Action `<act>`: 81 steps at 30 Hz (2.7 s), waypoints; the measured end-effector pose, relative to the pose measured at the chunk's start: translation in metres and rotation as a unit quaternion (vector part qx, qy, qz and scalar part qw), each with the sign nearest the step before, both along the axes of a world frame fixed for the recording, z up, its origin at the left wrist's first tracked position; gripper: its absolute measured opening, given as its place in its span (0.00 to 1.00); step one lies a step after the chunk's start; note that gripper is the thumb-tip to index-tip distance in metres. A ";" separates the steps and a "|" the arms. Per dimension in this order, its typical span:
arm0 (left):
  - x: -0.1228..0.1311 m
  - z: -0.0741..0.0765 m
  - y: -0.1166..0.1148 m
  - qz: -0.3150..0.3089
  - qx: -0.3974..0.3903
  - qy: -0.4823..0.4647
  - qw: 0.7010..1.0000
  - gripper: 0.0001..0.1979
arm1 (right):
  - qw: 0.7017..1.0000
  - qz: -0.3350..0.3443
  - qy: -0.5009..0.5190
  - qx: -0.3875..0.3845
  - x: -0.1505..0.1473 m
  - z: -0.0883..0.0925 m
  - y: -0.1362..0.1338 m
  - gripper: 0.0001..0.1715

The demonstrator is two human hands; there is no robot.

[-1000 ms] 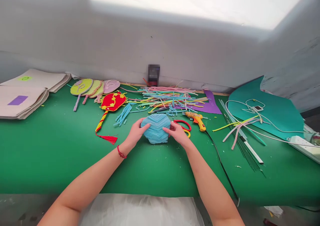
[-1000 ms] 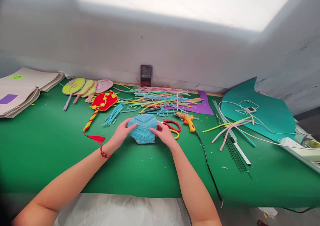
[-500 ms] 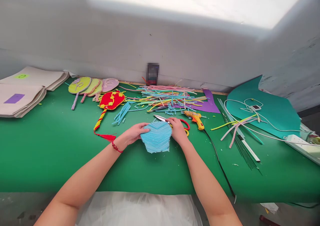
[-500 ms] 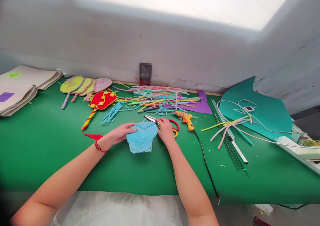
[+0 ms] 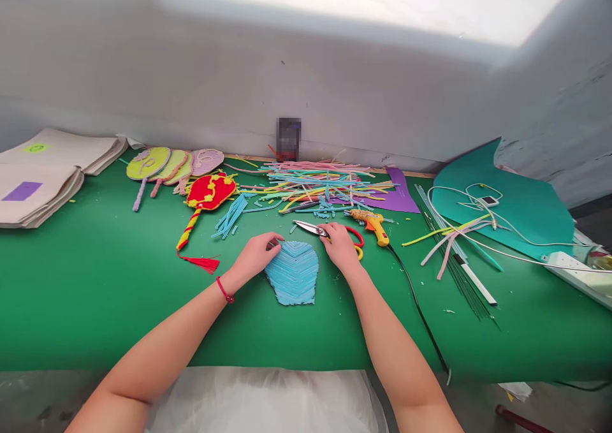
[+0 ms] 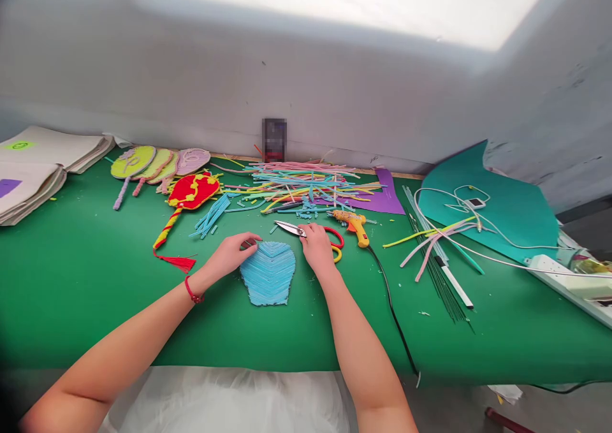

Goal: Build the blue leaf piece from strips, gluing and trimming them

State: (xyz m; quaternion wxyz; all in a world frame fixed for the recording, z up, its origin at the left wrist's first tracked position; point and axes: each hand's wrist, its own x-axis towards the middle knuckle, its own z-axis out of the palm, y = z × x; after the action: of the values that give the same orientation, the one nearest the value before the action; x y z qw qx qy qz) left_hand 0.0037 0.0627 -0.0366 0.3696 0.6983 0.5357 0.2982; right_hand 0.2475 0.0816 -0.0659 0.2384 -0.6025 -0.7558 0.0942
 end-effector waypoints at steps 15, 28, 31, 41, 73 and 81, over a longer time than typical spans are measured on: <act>-0.020 0.019 0.023 0.158 -0.025 -0.378 0.912 0.15 | 0.981 -0.073 0.174 0.037 0.005 0.022 -0.008 0.15; -0.023 0.015 0.025 0.152 -0.221 -0.527 0.807 0.12 | 0.738 0.143 0.499 -0.432 -0.051 0.027 -0.033 0.31; -0.023 0.017 0.025 0.156 -0.239 -0.527 0.801 0.12 | 0.878 -0.082 0.445 -0.155 -0.032 0.013 -0.013 0.31; -0.011 0.001 0.016 0.062 -0.245 -0.359 0.899 0.16 | 0.824 -0.055 0.518 -0.225 -0.012 0.026 -0.009 0.26; 0.033 -0.028 -0.040 -0.216 0.211 0.329 0.895 0.31 | 0.998 -0.024 0.040 0.052 -0.010 0.017 0.017 0.14; 0.034 -0.031 -0.039 -0.205 0.193 0.331 0.901 0.36 | 0.982 -0.013 -0.186 0.018 -0.024 0.032 0.074 0.12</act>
State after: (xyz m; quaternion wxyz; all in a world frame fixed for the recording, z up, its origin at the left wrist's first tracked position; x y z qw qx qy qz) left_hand 0.0376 0.0233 -0.0672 0.0819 0.9088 0.4039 0.0654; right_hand 0.2237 0.1561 -0.0338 0.1059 -0.6146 -0.7809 -0.0357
